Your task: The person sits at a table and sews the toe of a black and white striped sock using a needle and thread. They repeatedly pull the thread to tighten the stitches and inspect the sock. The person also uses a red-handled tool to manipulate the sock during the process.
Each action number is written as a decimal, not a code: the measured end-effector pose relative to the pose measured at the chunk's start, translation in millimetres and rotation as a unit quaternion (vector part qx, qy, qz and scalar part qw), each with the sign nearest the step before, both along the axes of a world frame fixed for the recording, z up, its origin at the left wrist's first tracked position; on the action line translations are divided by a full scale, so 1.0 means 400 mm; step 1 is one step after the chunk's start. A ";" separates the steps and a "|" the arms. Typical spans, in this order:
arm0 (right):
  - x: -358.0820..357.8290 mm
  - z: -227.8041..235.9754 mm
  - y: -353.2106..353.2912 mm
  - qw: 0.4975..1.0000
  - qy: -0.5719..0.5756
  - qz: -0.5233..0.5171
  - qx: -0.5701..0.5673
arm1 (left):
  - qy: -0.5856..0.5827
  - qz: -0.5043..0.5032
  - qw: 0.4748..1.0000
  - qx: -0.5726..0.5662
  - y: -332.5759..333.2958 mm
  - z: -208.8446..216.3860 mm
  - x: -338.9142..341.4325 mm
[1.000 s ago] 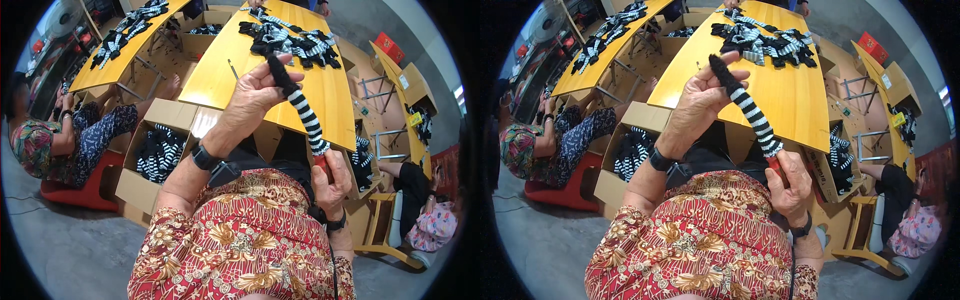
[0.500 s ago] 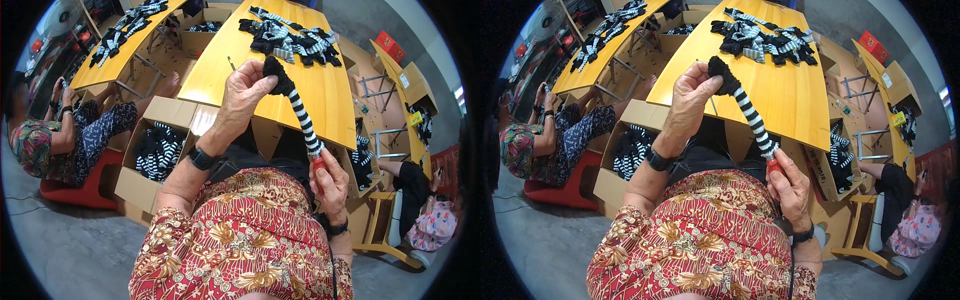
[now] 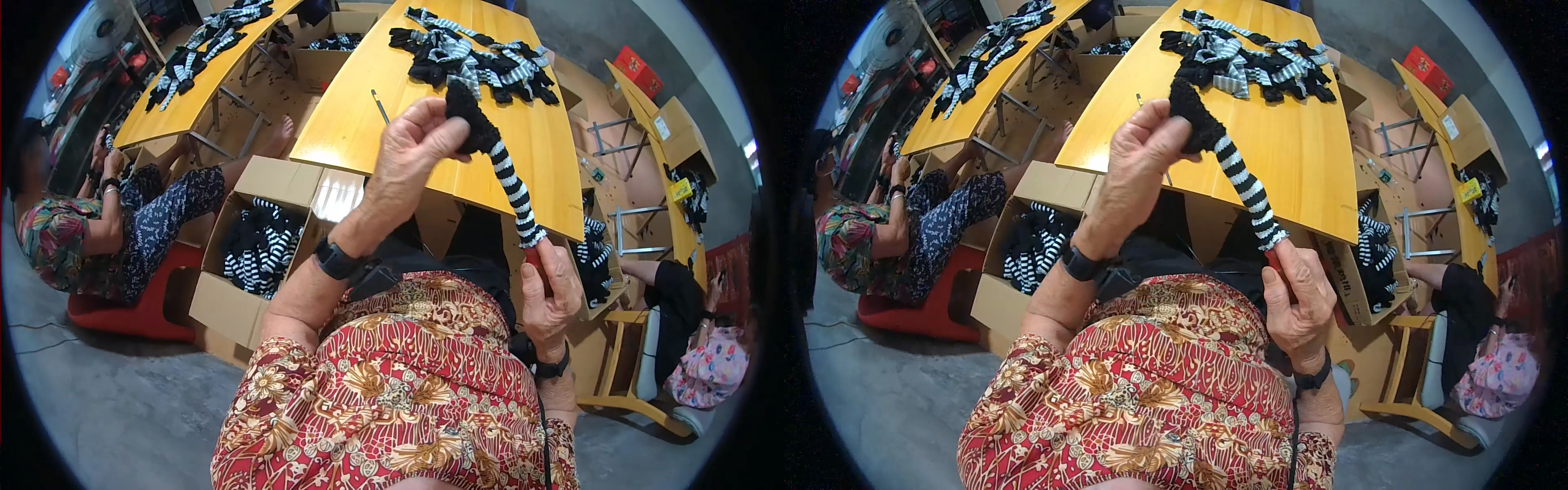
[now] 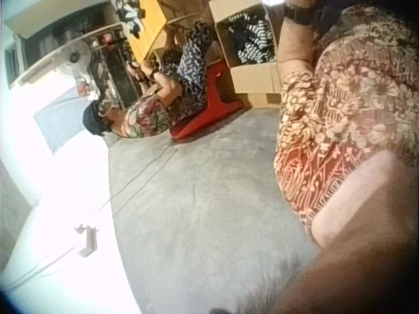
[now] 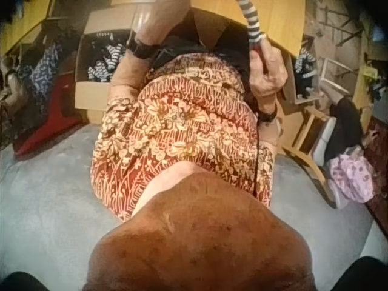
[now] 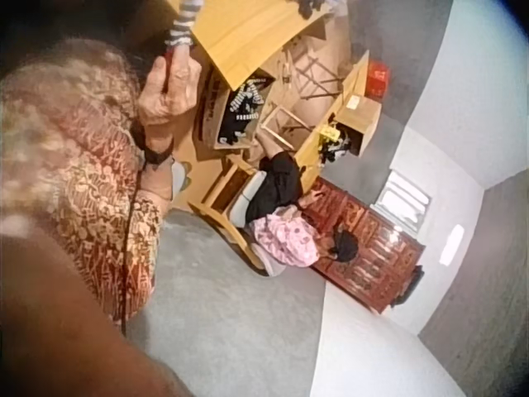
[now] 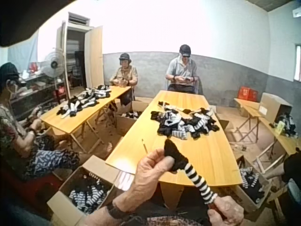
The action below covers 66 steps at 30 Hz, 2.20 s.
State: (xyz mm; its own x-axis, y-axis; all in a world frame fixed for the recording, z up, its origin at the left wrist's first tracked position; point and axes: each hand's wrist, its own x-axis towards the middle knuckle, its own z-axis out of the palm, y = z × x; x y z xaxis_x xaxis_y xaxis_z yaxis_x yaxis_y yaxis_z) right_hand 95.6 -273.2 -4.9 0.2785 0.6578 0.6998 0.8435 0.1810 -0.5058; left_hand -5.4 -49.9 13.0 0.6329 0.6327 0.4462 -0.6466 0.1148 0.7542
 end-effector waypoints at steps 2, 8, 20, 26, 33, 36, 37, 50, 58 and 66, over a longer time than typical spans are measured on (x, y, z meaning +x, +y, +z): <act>0.000 0.010 -0.002 1.000 -0.017 0.014 -0.006 | -0.007 0.006 1.000 -0.002 0.028 -0.008 -0.014; 0.001 0.012 -0.009 0.999 -0.010 0.028 -0.023 | 0.014 -0.038 0.998 0.037 0.058 -0.007 -0.029; -0.019 -0.023 -0.005 0.996 0.091 0.007 -0.008 | -0.111 -0.087 0.984 -0.108 0.037 -0.030 0.016; -0.021 -0.032 0.014 0.997 0.038 -0.044 0.050 | -0.091 -0.095 0.985 -0.109 -0.009 -0.030 0.053; -0.007 -0.012 0.019 0.993 -0.090 -0.063 0.037 | -0.056 -0.126 0.983 -0.120 0.005 -0.024 0.035; 0.003 0.001 0.012 0.993 -0.108 -0.042 0.019 | -0.030 -0.114 0.987 -0.112 0.036 -0.003 0.002; 0.005 0.003 0.010 0.995 -0.094 -0.028 0.010 | -0.018 -0.086 0.992 -0.085 0.049 -0.013 0.000; -0.037 -0.005 -0.008 0.906 0.413 0.080 -0.055 | -0.065 0.004 0.996 -0.055 0.033 -0.005 0.030; -0.015 -0.023 0.041 0.976 0.217 -0.017 -0.002 | -0.063 -0.025 0.994 -0.090 0.014 -0.019 0.064; 0.045 0.037 0.009 0.873 0.463 0.118 -0.099 | 0.031 0.084 0.967 0.237 0.101 -0.009 -0.018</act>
State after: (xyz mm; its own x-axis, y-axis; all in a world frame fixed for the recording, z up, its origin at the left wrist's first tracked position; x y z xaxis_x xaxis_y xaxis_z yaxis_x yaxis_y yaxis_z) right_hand 113.4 -269.5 10.0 0.5038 0.8564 0.1128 0.0079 0.1261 -0.9920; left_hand -12.6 -9.4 9.4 0.5733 0.4627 0.6762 -0.5787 -0.3556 0.7340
